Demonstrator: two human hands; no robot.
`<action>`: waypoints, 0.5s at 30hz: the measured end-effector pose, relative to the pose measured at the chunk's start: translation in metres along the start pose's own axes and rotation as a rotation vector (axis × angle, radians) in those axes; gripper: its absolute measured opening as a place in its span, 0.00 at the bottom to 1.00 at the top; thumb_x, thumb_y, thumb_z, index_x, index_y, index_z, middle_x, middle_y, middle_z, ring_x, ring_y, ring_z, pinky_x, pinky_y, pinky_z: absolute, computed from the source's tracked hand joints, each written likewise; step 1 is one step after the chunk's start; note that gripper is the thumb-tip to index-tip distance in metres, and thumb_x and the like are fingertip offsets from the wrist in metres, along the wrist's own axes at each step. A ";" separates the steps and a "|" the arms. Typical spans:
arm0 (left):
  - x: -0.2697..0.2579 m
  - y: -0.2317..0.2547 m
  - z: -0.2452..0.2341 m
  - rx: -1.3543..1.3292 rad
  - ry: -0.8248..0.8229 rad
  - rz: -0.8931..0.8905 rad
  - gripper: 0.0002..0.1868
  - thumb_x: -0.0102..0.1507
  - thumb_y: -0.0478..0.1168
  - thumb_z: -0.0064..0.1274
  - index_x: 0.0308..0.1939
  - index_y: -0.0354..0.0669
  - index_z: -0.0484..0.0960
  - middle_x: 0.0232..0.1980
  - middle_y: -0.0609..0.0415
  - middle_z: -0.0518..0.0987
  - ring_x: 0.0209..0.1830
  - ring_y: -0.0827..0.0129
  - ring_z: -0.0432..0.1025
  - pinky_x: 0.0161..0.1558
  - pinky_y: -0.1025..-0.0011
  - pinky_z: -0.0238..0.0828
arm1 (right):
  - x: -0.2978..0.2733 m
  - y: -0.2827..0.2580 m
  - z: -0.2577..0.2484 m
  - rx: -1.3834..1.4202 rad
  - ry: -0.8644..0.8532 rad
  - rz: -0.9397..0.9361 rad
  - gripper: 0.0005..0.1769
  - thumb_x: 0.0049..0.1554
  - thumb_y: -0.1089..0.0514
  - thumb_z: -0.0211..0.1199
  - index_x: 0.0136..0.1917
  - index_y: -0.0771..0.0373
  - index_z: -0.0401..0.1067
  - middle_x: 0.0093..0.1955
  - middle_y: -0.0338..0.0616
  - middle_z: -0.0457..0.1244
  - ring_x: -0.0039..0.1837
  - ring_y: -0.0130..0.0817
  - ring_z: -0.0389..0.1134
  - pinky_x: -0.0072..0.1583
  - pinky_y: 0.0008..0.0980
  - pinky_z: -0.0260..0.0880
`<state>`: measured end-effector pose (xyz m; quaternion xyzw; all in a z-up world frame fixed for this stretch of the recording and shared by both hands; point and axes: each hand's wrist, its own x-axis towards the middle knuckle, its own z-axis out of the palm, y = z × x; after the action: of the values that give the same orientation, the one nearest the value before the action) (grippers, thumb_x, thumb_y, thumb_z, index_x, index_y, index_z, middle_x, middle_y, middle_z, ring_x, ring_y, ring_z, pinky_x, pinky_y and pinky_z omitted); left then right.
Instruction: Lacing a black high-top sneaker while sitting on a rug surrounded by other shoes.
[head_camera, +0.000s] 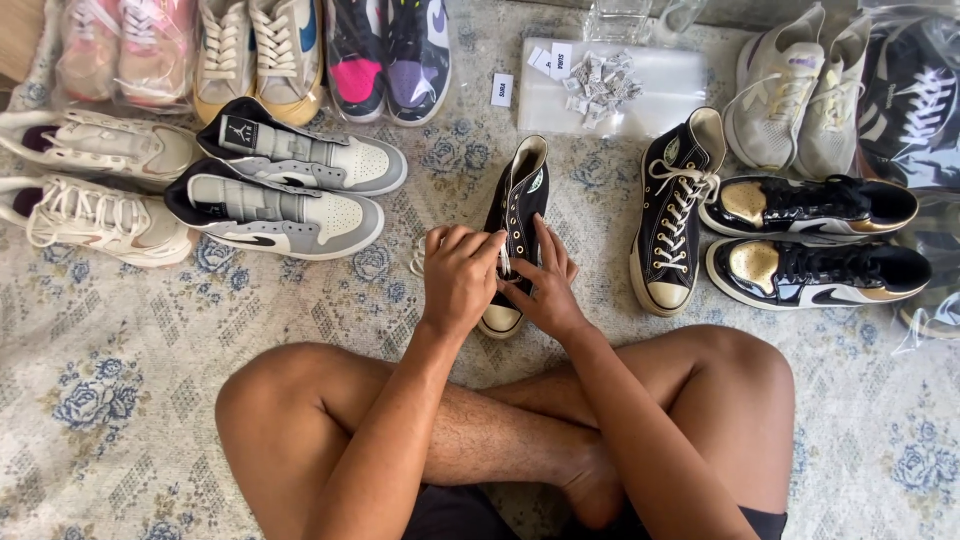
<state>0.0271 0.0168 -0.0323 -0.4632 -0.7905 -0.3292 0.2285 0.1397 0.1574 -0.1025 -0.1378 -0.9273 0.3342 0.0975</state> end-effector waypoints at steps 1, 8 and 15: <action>-0.002 -0.002 0.002 0.000 0.006 0.002 0.10 0.61 0.31 0.60 0.45 0.46 0.89 0.35 0.56 0.83 0.42 0.65 0.75 0.53 0.65 0.64 | -0.001 -0.002 -0.001 -0.004 0.003 -0.004 0.17 0.61 0.40 0.66 0.62 0.38 0.76 0.88 0.46 0.31 0.84 0.57 0.35 0.69 0.60 0.43; -0.001 -0.002 0.003 -0.024 -0.015 0.039 0.10 0.61 0.31 0.60 0.45 0.48 0.89 0.35 0.57 0.84 0.42 0.68 0.75 0.53 0.65 0.63 | -0.006 -0.010 -0.006 -0.017 0.079 0.009 0.30 0.53 0.39 0.73 0.66 0.44 0.73 0.86 0.51 0.35 0.83 0.59 0.39 0.68 0.55 0.48; -0.004 -0.018 -0.002 -0.049 -0.037 -0.018 0.09 0.61 0.32 0.60 0.44 0.46 0.89 0.34 0.56 0.84 0.41 0.67 0.76 0.50 0.67 0.64 | -0.009 -0.024 -0.013 0.043 0.127 0.034 0.26 0.50 0.35 0.75 0.55 0.45 0.72 0.84 0.48 0.42 0.82 0.51 0.44 0.67 0.47 0.48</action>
<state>0.0125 0.0071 -0.0393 -0.4674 -0.7904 -0.3421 0.1994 0.1476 0.1446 -0.0780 -0.1724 -0.9094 0.3461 0.1533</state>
